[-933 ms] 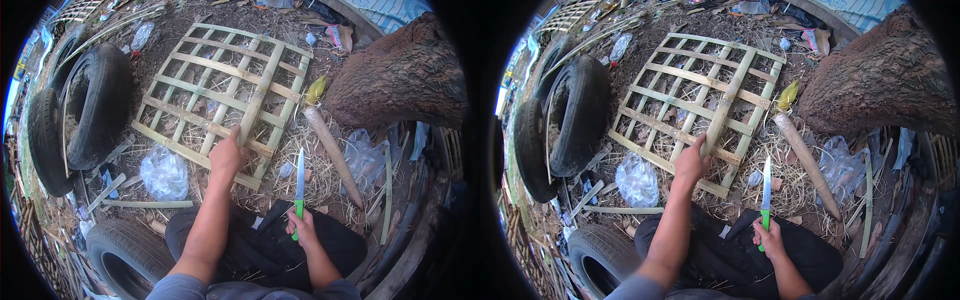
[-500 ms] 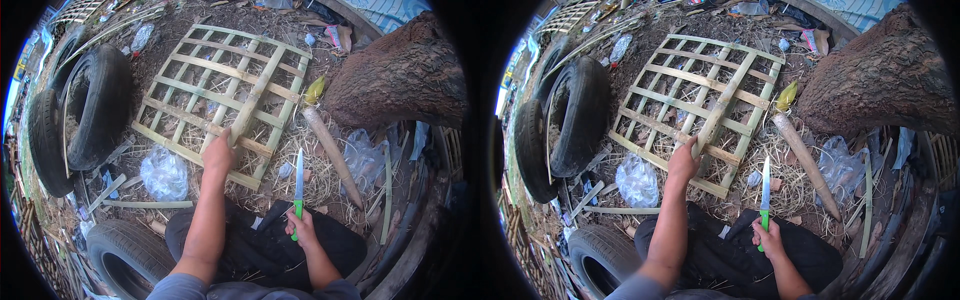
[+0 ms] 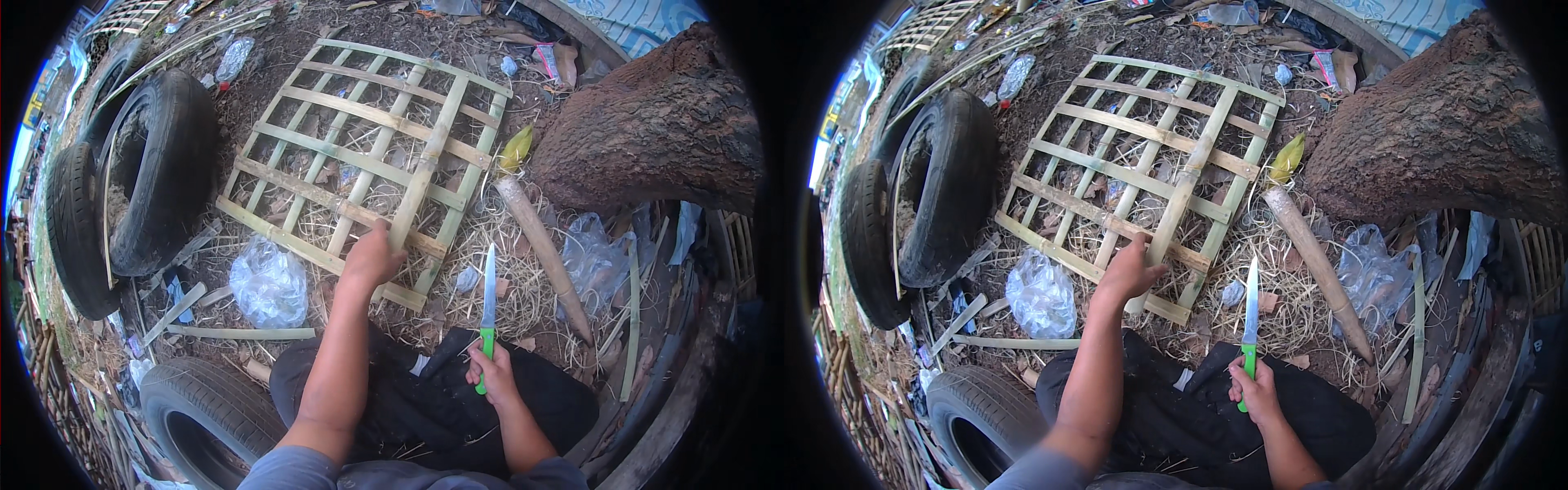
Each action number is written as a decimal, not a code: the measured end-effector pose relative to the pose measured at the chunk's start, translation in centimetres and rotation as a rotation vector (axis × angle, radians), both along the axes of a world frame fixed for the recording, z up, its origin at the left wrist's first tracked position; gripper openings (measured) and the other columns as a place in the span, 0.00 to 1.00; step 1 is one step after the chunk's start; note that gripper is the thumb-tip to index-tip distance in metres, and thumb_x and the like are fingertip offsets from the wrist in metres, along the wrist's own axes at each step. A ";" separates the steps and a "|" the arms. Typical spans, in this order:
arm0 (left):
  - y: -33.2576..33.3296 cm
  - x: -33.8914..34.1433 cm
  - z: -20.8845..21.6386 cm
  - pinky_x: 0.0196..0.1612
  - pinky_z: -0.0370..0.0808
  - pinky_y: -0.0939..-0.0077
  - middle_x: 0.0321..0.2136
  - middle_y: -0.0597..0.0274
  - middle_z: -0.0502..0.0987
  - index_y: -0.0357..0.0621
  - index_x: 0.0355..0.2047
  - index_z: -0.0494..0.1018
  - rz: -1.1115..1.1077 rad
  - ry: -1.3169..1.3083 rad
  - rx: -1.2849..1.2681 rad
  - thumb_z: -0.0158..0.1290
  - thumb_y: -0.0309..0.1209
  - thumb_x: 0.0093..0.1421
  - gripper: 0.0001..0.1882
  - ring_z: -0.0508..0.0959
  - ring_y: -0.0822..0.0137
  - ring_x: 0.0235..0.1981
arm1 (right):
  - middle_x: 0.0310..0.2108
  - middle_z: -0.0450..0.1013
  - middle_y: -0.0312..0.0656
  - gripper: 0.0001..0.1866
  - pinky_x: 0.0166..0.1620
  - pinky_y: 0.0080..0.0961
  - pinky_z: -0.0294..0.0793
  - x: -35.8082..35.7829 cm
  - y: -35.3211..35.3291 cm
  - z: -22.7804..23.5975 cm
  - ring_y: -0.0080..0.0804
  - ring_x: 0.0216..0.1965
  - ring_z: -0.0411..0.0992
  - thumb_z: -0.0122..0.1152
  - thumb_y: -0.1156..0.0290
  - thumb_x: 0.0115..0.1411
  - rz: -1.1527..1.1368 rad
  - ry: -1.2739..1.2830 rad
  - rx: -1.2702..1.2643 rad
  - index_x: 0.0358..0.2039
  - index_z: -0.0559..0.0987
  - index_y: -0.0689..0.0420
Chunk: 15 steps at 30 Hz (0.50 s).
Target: The person positions bamboo strips onto a bamboo lattice frame, moves and turns the frame, and scrapes the bamboo strips with a knife.
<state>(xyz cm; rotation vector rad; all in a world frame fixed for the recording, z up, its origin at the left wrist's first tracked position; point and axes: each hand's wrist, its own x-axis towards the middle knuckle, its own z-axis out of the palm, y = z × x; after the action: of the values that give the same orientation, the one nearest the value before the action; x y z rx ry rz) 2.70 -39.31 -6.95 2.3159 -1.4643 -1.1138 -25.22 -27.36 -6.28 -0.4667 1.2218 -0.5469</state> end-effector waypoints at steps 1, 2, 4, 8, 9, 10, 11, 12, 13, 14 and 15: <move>0.0 0.0 -0.2 0.46 0.72 0.59 0.39 0.41 0.76 0.36 0.49 0.65 0.020 0.052 -0.012 0.56 0.35 0.55 0.25 0.76 0.47 0.43 | 0.16 0.61 0.31 0.05 0.20 0.20 0.65 0.0 0.0 -0.1 0.18 0.13 0.60 0.55 0.72 0.60 0.004 0.000 -0.001 0.33 0.70 0.58; 0.0 0.1 -0.4 0.46 0.73 0.61 0.40 0.41 0.76 0.33 0.49 0.66 0.040 0.103 -0.024 0.58 0.36 0.54 0.26 0.78 0.49 0.42 | 0.16 0.61 0.31 0.05 0.20 0.20 0.65 0.0 0.1 -0.2 0.18 0.13 0.60 0.55 0.72 0.60 0.005 -0.001 -0.007 0.33 0.70 0.58; -0.2 0.4 -0.8 0.44 0.73 0.64 0.38 0.43 0.77 0.33 0.47 0.68 0.059 0.197 -0.028 0.58 0.37 0.55 0.24 0.78 0.53 0.40 | 0.15 0.61 0.31 0.05 0.20 0.20 0.65 0.0 0.1 -0.2 0.18 0.13 0.60 0.55 0.73 0.60 0.016 -0.002 -0.015 0.33 0.70 0.58; -0.2 0.4 -0.3 0.35 0.73 0.72 0.32 0.53 0.78 0.36 0.43 0.73 0.081 0.483 -0.097 0.58 0.38 0.57 0.19 0.78 0.67 0.32 | 0.15 0.61 0.31 0.04 0.21 0.20 0.65 0.2 0.1 0.0 0.18 0.13 0.60 0.55 0.73 0.60 0.014 0.006 -0.018 0.33 0.70 0.58; -0.3 0.3 0.2 0.35 0.73 0.72 0.32 0.53 0.78 0.36 0.43 0.73 0.086 0.485 -0.100 0.58 0.38 0.57 0.19 0.78 0.67 0.32 | 0.15 0.61 0.31 0.04 0.21 0.20 0.65 0.1 0.1 0.0 0.18 0.13 0.59 0.55 0.73 0.60 0.010 0.008 -0.019 0.33 0.70 0.58; -0.4 0.2 0.8 0.32 0.72 0.74 0.30 0.57 0.78 0.37 0.42 0.73 0.124 0.574 -0.082 0.58 0.37 0.57 0.18 0.76 0.71 0.30 | 0.15 0.61 0.31 0.04 0.21 0.20 0.65 0.1 0.1 -0.1 0.18 0.13 0.59 0.55 0.73 0.60 0.015 0.009 -0.021 0.33 0.70 0.58; -0.5 0.2 1.2 0.29 0.71 0.76 0.29 0.61 0.77 0.39 0.41 0.74 0.161 0.663 -0.064 0.58 0.37 0.58 0.16 0.74 0.74 0.27 | 0.15 0.61 0.31 0.04 0.21 0.20 0.65 0.1 0.1 -0.1 0.18 0.13 0.59 0.55 0.73 0.60 0.013 0.008 -0.020 0.33 0.70 0.58; -0.5 0.3 1.1 0.29 0.71 0.76 0.29 0.61 0.77 0.39 0.41 0.74 0.163 0.664 -0.067 0.58 0.37 0.58 0.16 0.74 0.74 0.27 | 0.15 0.61 0.31 0.05 0.21 0.20 0.65 0.1 0.1 -0.2 0.18 0.12 0.59 0.55 0.73 0.60 0.010 0.007 -0.020 0.33 0.70 0.58; -0.4 0.4 0.9 0.27 0.70 0.78 0.28 0.64 0.77 0.40 0.40 0.74 0.181 0.713 -0.054 0.58 0.37 0.58 0.15 0.73 0.75 0.26 | 0.15 0.61 0.31 0.05 0.21 0.20 0.65 0.2 0.1 -0.2 0.18 0.12 0.59 0.55 0.73 0.60 0.013 0.006 -0.021 0.33 0.70 0.58; -0.4 0.5 0.7 0.25 0.68 0.79 0.26 0.66 0.76 0.40 0.39 0.74 0.198 0.763 -0.040 0.58 0.36 0.58 0.14 0.72 0.77 0.24 | 0.15 0.60 0.31 0.05 0.20 0.21 0.65 0.2 0.1 -0.2 0.18 0.12 0.59 0.54 0.72 0.61 0.022 0.015 -0.027 0.33 0.69 0.58; -0.4 0.5 0.6 0.25 0.68 0.79 0.26 0.66 0.76 0.40 0.39 0.74 0.200 0.762 -0.042 0.58 0.36 0.58 0.14 0.72 0.77 0.24 | 0.14 0.60 0.31 0.05 0.20 0.22 0.66 0.3 0.1 -0.2 0.19 0.12 0.60 0.53 0.71 0.61 0.030 0.024 -0.033 0.32 0.69 0.58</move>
<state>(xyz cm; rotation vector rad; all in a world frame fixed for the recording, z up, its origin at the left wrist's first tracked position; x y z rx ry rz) 3.20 -39.67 -6.36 1.6472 -0.9266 -1.6208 -24.92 -27.26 -6.47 -0.5198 1.2284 -0.5376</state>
